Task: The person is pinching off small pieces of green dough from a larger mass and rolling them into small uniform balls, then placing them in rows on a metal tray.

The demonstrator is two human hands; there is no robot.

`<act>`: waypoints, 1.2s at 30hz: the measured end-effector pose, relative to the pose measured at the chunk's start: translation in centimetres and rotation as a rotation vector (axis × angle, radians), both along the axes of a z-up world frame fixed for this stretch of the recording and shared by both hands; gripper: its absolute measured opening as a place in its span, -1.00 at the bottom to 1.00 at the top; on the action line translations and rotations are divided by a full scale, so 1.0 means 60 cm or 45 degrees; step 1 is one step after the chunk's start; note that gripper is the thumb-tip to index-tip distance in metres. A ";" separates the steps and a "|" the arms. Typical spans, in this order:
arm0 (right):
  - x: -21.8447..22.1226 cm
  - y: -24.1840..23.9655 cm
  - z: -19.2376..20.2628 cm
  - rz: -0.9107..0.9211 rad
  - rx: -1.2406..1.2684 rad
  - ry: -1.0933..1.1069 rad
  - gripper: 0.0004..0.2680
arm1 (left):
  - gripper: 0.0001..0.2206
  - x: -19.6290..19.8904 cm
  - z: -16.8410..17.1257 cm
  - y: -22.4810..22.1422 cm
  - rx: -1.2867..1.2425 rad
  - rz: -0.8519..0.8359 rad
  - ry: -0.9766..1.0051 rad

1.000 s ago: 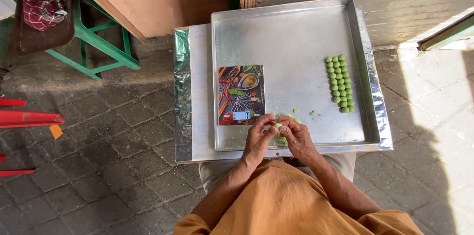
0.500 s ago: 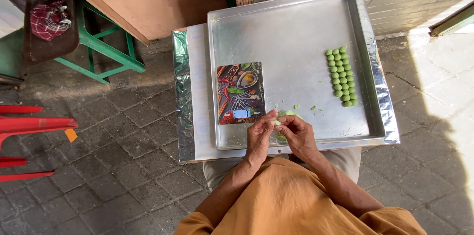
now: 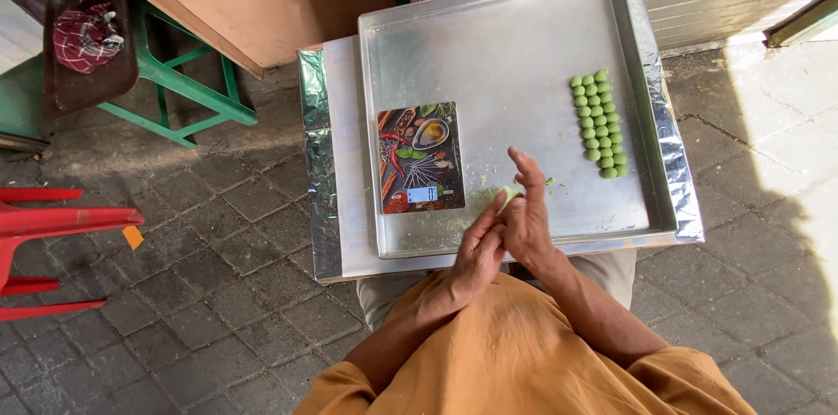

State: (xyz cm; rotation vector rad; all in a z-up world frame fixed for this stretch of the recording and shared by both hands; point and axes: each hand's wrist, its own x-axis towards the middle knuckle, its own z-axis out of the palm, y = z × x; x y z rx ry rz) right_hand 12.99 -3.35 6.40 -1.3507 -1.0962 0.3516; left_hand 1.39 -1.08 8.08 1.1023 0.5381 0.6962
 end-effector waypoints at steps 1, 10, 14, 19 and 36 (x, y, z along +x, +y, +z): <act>-0.009 0.009 0.005 -0.020 -0.022 -0.158 -0.60 | -0.63 0.003 0.003 0.002 0.004 -0.003 -0.011; -0.068 0.015 0.087 0.317 0.281 -0.497 -0.44 | -0.57 0.014 0.021 0.018 0.022 0.008 -0.108; -0.028 0.023 0.041 0.135 0.251 -0.747 -0.39 | -0.53 0.011 0.027 0.009 0.025 0.002 -0.165; -0.061 0.008 0.044 0.239 0.172 -0.679 -0.39 | -0.49 0.000 0.044 0.039 0.052 -0.012 -0.239; -0.092 0.006 0.108 0.464 0.177 -0.498 -0.41 | -0.31 0.000 0.072 0.020 0.101 0.000 -0.422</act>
